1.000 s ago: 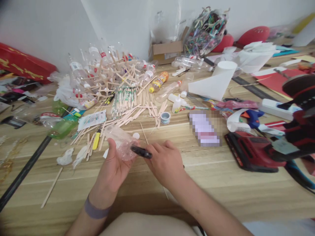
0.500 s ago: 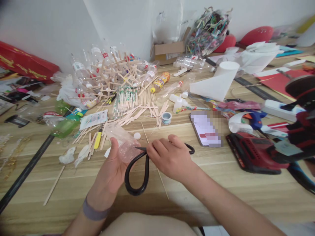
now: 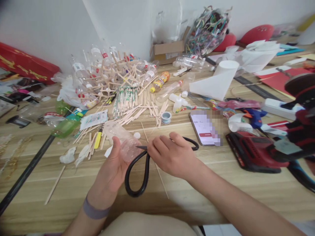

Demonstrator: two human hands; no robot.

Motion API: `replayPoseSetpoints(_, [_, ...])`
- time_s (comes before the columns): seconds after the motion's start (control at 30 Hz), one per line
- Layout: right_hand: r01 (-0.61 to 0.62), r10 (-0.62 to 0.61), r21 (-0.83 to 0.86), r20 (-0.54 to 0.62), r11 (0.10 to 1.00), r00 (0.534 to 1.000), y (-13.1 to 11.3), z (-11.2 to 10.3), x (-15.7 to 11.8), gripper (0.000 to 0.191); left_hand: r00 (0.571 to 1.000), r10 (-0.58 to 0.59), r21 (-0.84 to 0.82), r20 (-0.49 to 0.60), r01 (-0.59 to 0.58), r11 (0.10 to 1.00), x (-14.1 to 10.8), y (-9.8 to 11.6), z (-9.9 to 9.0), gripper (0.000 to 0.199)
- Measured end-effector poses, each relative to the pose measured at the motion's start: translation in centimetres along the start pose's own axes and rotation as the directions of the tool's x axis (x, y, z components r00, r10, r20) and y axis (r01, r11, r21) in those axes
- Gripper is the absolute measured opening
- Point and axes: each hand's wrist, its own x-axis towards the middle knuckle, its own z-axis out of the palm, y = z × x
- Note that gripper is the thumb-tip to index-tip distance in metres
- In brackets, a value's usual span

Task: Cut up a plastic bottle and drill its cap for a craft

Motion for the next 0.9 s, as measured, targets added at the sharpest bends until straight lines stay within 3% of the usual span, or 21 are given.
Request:
replayPoseSetpoints(0.13, [-0.091,0.084,0.122,0.055,0.988,0.995,-0.5,0.5,0.0,0.039,0.981,0.038,-0.058,-0.19,-0.05,0.997,-0.2,0.2,1.5,0.024])
replayPoseSetpoints(0.23, [-0.206,0.182,0.275,0.109,0.939,0.977,-1.4,1.4,-0.2,0.038,0.967,0.066,-0.082,-0.245,-0.088,0.993,-0.3,0.3,2.4,0.021])
replayPoseSetpoints(0.37, [-0.445,0.368,0.482,0.251,0.755,0.895,-2.9,2.4,-0.5,0.041,0.955,0.119,-0.099,-0.27,-0.151,0.984,-0.3,0.4,2.7,0.024])
replayPoseSetpoints(0.47, [-0.639,0.467,0.614,0.443,0.463,0.765,-3.8,2.5,-0.2,0.048,0.954,0.139,-0.096,-0.265,-0.169,0.981,-0.2,0.3,2.5,0.029])
replayPoseSetpoints(0.53, [-0.753,0.428,0.648,0.651,0.116,0.626,-4.4,2.2,0.3,0.046,0.955,0.128,-0.11,-0.267,-0.162,0.981,-0.1,0.2,2.3,0.031])
replayPoseSetpoints(0.6, [-0.793,0.293,0.572,0.81,-0.208,0.508,-4.9,1.9,0.7,0.048,0.959,0.118,-0.127,-0.259,-0.154,0.98,0.0,0.2,2.2,0.033])
replayPoseSetpoints(0.67, [-0.781,0.164,0.471,0.88,-0.41,0.445,-5.4,1.6,1.0,0.053,0.962,0.103,-0.139,-0.251,-0.141,0.98,0.0,0.1,2.1,0.034])
replayPoseSetpoints(0.73, [-0.758,0.051,0.389,0.903,-0.523,0.428,-5.6,1.5,1.1,0.056,0.964,0.086,-0.153,-0.253,-0.128,0.98,0.0,0.2,2.1,0.035])
replayPoseSetpoints(0.8, [-0.762,0.024,0.383,0.9,-0.522,0.436,-5.5,1.6,0.9,0.054,0.967,0.065,-0.158,-0.248,-0.106,0.982,0.0,0.3,2.1,0.035])
replayPoseSetpoints(0.83, [-0.781,0.102,0.459,0.881,-0.424,0.463,-5.3,1.7,0.8,0.051,0.969,0.062,-0.159,-0.24,-0.102,0.982,0.0,0.3,2.1,0.036])
replayPoseSetpoints(0.87, [-0.791,0.234,0.568,0.82,-0.229,0.522,-5.0,1.7,0.7,0.049,0.97,0.062,-0.159,-0.235,-0.102,0.982,0.0,0.3,2.1,0.036])
replayPoseSetpoints(0.9, [-0.763,0.368,0.644,0.699,0.048,0.613,-4.7,1.7,0.5,0.045,0.971,0.061,-0.158,-0.23,-0.099,0.982,0.0,0.4,2.1,0.037])
